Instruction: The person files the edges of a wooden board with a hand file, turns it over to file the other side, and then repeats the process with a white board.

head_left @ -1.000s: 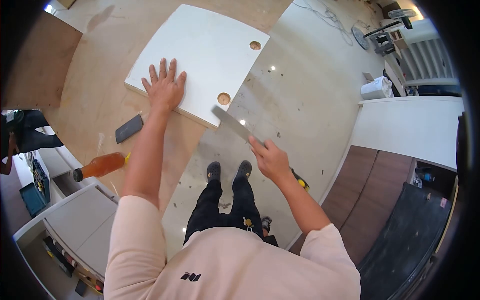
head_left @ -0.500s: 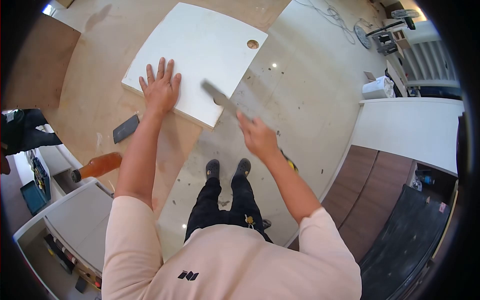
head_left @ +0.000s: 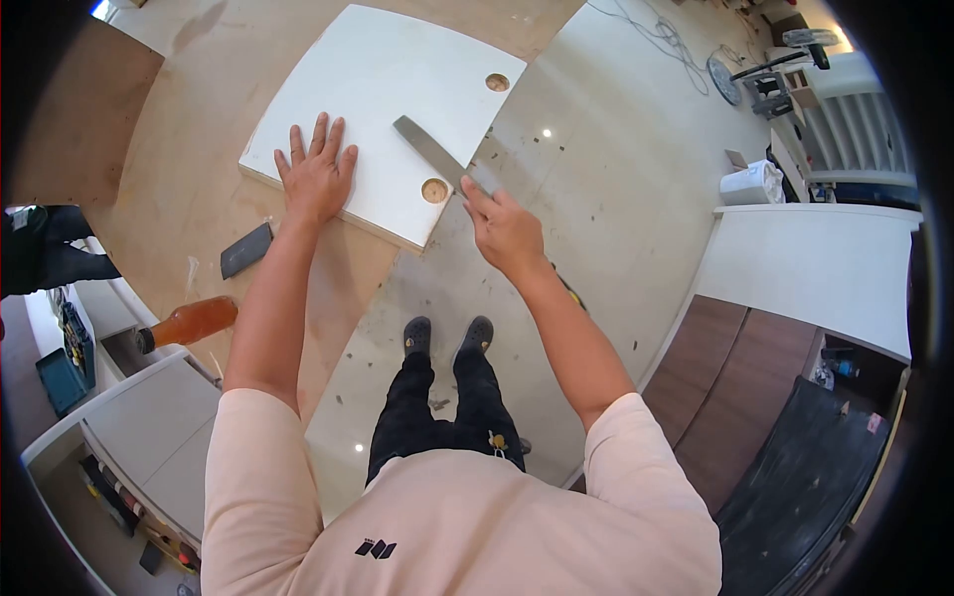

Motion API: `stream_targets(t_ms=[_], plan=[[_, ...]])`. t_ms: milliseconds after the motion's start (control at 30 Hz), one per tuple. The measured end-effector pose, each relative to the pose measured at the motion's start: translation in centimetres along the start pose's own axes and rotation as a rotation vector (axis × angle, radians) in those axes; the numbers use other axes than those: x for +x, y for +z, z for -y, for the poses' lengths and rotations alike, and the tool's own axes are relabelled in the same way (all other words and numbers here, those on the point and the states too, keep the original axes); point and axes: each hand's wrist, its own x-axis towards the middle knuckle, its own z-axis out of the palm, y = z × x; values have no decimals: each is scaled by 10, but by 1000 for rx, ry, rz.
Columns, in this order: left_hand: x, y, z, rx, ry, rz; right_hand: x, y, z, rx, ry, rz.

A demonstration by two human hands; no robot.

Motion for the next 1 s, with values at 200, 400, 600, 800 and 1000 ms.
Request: stream_targets(t_ms=[200,400,600,800,1000], plan=[[0,1,4,-32,22,-5,-108,-29,-3,91,49,125],[-2,0,4,-36,42,-13,-23,3,15,65,-9,40],[-1,4,8,-37,58,-21,-113,-20,15,98,21,127],[0,6,10,-45,69,-23,-29,3,30,21,-44,29],[-2,3,8,-21,66,-46,-103,-13,25,82,36,97]])
